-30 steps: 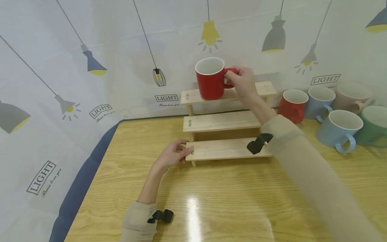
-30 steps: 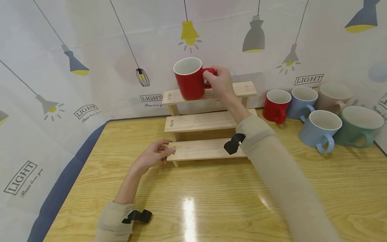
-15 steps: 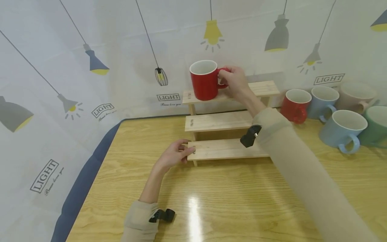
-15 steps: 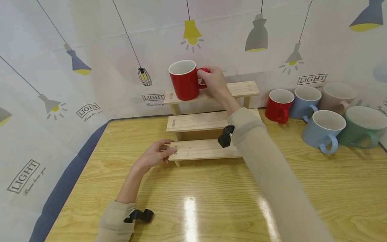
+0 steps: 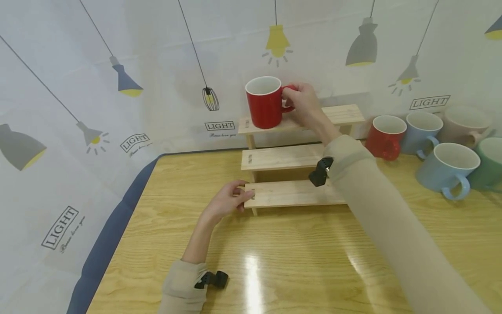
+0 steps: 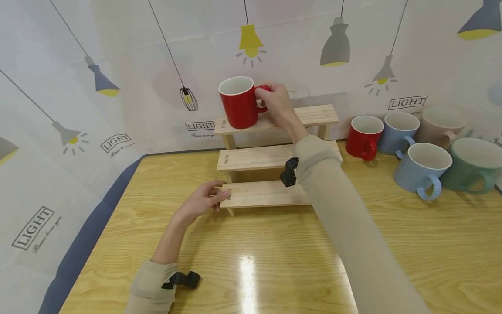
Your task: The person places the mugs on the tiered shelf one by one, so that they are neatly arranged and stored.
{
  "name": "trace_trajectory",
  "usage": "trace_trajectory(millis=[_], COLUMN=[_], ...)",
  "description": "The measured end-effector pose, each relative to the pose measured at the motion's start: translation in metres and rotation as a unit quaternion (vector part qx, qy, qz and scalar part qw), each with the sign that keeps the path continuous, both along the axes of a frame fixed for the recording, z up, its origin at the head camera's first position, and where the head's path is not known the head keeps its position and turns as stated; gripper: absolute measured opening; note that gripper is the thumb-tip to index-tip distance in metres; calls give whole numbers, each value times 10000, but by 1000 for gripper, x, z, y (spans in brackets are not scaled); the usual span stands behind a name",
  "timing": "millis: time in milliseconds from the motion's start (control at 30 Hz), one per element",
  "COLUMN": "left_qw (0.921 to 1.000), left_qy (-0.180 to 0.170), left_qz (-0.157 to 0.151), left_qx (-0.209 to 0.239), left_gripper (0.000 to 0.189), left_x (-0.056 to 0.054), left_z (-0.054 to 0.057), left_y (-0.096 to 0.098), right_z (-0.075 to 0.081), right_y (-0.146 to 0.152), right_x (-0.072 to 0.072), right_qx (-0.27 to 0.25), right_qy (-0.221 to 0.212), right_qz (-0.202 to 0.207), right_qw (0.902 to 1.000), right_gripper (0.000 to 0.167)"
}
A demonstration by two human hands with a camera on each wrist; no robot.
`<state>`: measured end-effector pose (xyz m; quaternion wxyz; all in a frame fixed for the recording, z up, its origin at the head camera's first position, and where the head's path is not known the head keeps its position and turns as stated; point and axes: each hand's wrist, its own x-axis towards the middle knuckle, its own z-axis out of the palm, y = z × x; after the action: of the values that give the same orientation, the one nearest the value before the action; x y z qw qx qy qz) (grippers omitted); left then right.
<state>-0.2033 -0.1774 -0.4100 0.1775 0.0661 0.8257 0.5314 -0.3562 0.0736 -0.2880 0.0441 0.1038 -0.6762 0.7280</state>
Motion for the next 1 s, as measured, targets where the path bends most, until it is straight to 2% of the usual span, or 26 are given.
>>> trace_trajectory(millis=[167,300,433,600,767,1000], left_qw=[10000,10000,10000,10000,10000,9999], left_qy=[18,-7,-45,-5,-10,-25], left_qz=[-21,-24,0,11,49,65], left_qx=[-6,-30,-19,-42,-79,-80], left_gripper=[59,61,60,61,59,59], left_x=[0,0,1,3,4,4], left_z=[-1,0,0,1,3,3], left_y=[0,0,1,-1,0,0], right_z=[0,1,4,3,3,4], right_y=[5,9,12,18,32,58], right_x=[0,4,8,14,19,27], right_qx=[297,858,1277,1335,1451,1578], right_qy=[-8,-95,-71,164,404,502], right_qz=[159,285,506,790,779,745], right_qw=[9994,9959,9905,9878,9855,9834], right_gripper=[16,8,23,41,56,60])
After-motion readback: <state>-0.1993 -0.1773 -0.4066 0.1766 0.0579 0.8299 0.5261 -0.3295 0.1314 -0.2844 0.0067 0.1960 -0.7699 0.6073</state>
